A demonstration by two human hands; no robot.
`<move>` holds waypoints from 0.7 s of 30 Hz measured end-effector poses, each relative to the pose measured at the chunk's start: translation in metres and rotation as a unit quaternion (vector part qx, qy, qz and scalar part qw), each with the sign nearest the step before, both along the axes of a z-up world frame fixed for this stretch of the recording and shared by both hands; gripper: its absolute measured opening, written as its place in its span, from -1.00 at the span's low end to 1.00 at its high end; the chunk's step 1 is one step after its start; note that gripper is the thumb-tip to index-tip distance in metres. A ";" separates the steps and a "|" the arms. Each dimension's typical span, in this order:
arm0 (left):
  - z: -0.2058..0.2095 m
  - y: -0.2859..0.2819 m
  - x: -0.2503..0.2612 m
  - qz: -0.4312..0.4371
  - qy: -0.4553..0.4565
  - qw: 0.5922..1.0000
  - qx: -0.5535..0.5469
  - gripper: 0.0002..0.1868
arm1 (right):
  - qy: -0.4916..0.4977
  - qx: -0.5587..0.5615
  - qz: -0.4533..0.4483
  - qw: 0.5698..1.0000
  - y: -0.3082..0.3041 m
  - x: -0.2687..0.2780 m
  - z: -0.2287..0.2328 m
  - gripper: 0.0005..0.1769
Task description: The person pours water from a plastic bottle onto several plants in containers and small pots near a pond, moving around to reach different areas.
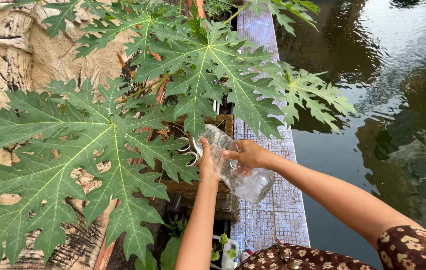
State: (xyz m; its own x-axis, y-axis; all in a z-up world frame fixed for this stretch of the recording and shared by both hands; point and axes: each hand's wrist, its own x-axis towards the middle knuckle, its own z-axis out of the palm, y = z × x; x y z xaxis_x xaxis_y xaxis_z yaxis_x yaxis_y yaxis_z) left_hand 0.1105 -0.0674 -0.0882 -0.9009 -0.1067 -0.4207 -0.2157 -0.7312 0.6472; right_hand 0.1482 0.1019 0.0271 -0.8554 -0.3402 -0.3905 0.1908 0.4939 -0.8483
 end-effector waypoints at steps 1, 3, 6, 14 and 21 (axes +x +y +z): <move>-0.003 -0.001 -0.001 0.001 -0.004 1.000 -0.003 -0.21 | 0.002 -0.005 0.002 1.000 0.000 -0.001 -0.002 -0.38; -0.010 0.000 -0.004 0.001 -0.009 1.000 -0.005 -0.22 | 0.002 -0.010 0.004 1.000 0.001 -0.002 -0.005 -0.39; -0.021 0.001 -0.007 0.008 -0.021 1.000 -0.007 -0.19 | -0.001 -0.003 0.005 1.000 0.003 -0.004 -0.011 -0.38; -0.024 0.005 -0.006 -0.011 -0.009 1.000 0.020 -0.16 | -0.015 -0.006 0.001 1.000 0.007 -0.008 -0.017 -0.33; -0.026 0.007 -0.005 -0.012 -0.026 1.000 -0.005 -0.08 | -0.040 0.010 0.001 0.999 0.006 -0.008 -0.013 -0.31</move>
